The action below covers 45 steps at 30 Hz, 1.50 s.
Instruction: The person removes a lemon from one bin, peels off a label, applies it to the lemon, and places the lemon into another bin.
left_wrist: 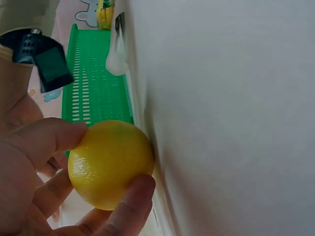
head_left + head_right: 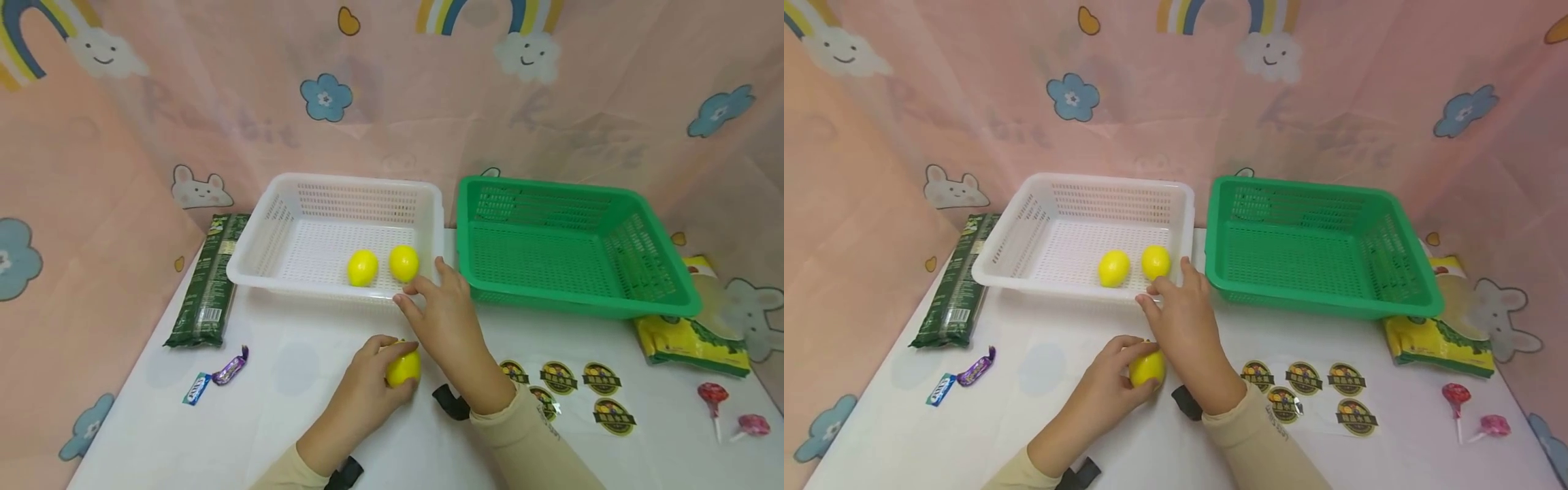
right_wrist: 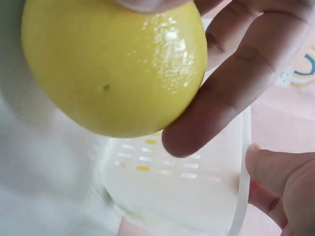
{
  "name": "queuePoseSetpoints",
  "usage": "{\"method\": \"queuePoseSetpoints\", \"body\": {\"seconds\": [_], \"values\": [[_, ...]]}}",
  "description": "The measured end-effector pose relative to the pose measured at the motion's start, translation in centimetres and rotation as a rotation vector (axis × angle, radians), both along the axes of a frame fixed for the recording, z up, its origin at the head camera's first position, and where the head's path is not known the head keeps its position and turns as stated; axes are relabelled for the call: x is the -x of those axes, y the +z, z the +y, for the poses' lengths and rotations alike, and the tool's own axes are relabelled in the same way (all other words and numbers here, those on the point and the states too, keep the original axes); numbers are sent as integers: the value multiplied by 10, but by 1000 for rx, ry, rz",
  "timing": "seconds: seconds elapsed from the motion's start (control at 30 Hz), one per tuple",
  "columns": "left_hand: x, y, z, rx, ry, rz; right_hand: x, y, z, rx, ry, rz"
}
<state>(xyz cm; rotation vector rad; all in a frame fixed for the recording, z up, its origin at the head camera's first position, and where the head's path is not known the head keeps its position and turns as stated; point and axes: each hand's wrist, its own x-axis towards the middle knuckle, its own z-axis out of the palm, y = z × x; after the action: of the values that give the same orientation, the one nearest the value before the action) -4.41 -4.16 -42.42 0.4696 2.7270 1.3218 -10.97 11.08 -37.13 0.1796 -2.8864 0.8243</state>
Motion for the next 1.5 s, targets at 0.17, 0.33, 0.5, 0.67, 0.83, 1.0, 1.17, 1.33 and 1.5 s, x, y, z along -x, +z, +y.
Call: {"method": "queuePoseSetpoints", "body": {"seconds": [0.17,0.33,0.5,0.67,0.83,1.0,1.17,1.33,1.5], "values": [[0,-2,2,58,19,42,1,8,8,2,46,-71],[0,-1,1,172,17,95,-15,33,48,92,16,-149],[0,0,-3,230,22,117,-50,42,104,122,-74,-218],[1,0,-4,250,20,118,-79,17,149,61,-116,-416],[4,3,-3,261,2,153,-91,-14,171,34,-136,-510],[3,7,1,277,23,186,-95,-35,178,21,-137,-491],[-10,11,16,248,43,382,-98,-45,177,31,-134,-447],[-22,14,62,235,-140,417,-98,-50,177,16,-124,-428],[-13,3,104,393,-249,263,-95,-50,179,21,-113,-445]]}}
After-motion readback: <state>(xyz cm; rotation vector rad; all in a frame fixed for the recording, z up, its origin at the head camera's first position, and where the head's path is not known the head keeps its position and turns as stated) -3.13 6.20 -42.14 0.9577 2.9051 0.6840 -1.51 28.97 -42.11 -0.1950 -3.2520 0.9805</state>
